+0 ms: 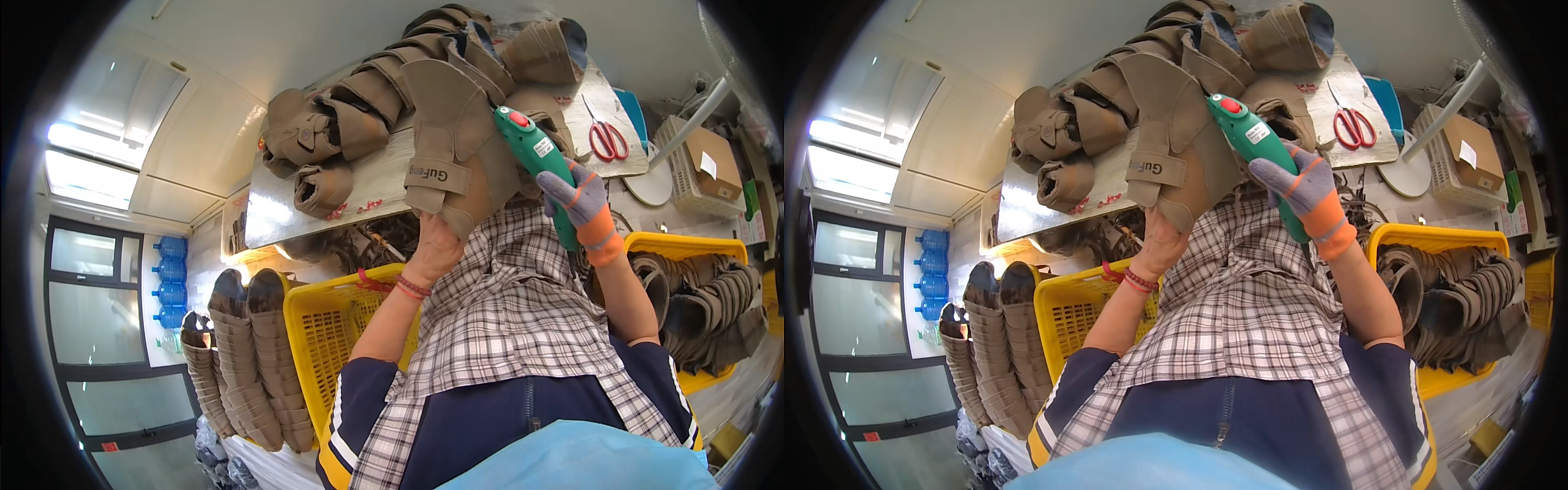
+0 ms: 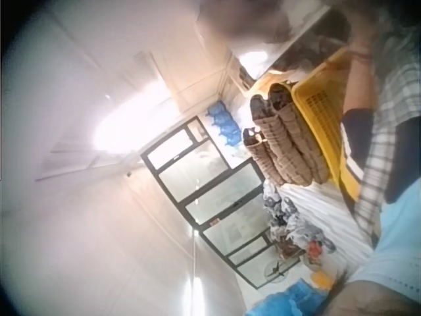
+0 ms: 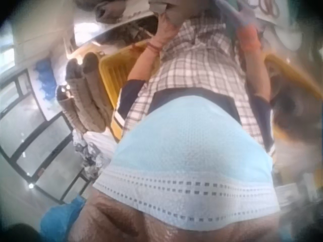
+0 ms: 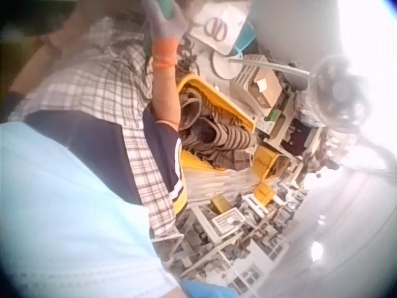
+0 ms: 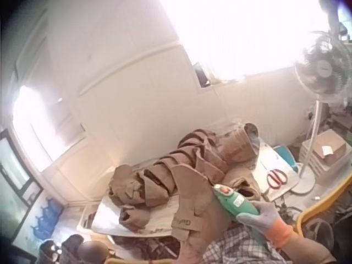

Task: The person uses a green electric trimmer to trim the edges of beige shoe uppers. They pick up each upper from a yellow basket, trim the edges, and place the finished pieces on a nearby table.

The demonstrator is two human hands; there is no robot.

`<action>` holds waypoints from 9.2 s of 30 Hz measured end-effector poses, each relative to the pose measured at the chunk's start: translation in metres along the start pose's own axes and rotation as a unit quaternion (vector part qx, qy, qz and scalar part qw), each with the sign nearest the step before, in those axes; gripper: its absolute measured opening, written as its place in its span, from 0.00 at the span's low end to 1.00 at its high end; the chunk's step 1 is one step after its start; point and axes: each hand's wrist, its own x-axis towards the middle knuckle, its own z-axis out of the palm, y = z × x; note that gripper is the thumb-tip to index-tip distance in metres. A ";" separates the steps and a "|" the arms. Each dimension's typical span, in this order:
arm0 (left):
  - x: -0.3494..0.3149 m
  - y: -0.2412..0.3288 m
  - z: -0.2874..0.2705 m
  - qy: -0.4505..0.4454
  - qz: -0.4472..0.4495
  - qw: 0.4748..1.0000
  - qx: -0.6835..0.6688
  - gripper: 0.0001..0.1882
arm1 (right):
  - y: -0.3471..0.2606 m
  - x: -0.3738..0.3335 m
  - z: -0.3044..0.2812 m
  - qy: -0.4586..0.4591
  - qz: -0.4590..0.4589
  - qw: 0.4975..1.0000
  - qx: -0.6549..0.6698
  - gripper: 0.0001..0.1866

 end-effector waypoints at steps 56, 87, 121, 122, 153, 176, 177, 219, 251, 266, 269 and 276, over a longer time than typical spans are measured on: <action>0.088 -0.240 0.018 0.352 -0.337 0.768 -0.415 0.17 | 0.040 -0.050 -0.048 0.115 0.033 0.991 -0.067 0.11; -0.011 -0.106 0.010 0.233 -0.380 0.434 -0.783 0.20 | 0.045 -0.041 -0.047 0.096 -0.128 0.948 -0.274 0.25; 0.004 -0.085 -0.057 0.167 -0.365 0.130 -0.907 0.20 | 0.064 -0.030 -0.055 0.043 -0.435 0.756 -0.488 0.37; 0.003 -0.084 -0.055 0.168 -0.358 0.116 -0.911 0.20 | 0.063 -0.029 -0.053 0.046 -0.437 0.757 -0.484 0.37; 0.006 0.011 -0.049 0.228 -0.179 0.689 -0.664 0.21 | 0.021 -0.026 0.022 -0.047 -0.206 0.958 -0.195 0.36; -0.016 0.005 -0.013 0.040 -0.007 0.999 0.008 0.21 | -0.008 -0.016 0.020 -0.020 -0.041 0.998 -0.047 0.27; -0.015 0.007 -0.014 0.037 0.002 0.999 0.015 0.22 | -0.010 -0.014 0.019 -0.022 -0.033 0.998 -0.042 0.27; 0.069 -0.148 -0.103 0.047 -0.187 0.971 -0.138 0.05 | 0.034 -0.038 -0.029 0.093 -0.009 0.994 -0.060 0.20; 0.002 -0.075 -0.107 0.237 -0.371 0.368 -0.819 0.18 | 0.029 -0.043 -0.030 0.060 -0.357 0.792 -0.491 0.37; 0.024 -0.050 -0.078 0.212 -0.416 0.364 -0.806 0.19 | 0.030 -0.044 -0.029 0.030 -0.363 0.796 -0.483 0.35; 0.028 -0.041 -0.074 0.213 -0.410 0.375 -0.804 0.20 | 0.028 -0.042 -0.027 0.027 -0.390 0.792 -0.470 0.35; 0.030 -0.016 -0.068 0.212 -0.331 0.406 -0.825 0.21 | 0.023 -0.038 -0.011 0.029 -0.359 0.826 -0.433 0.36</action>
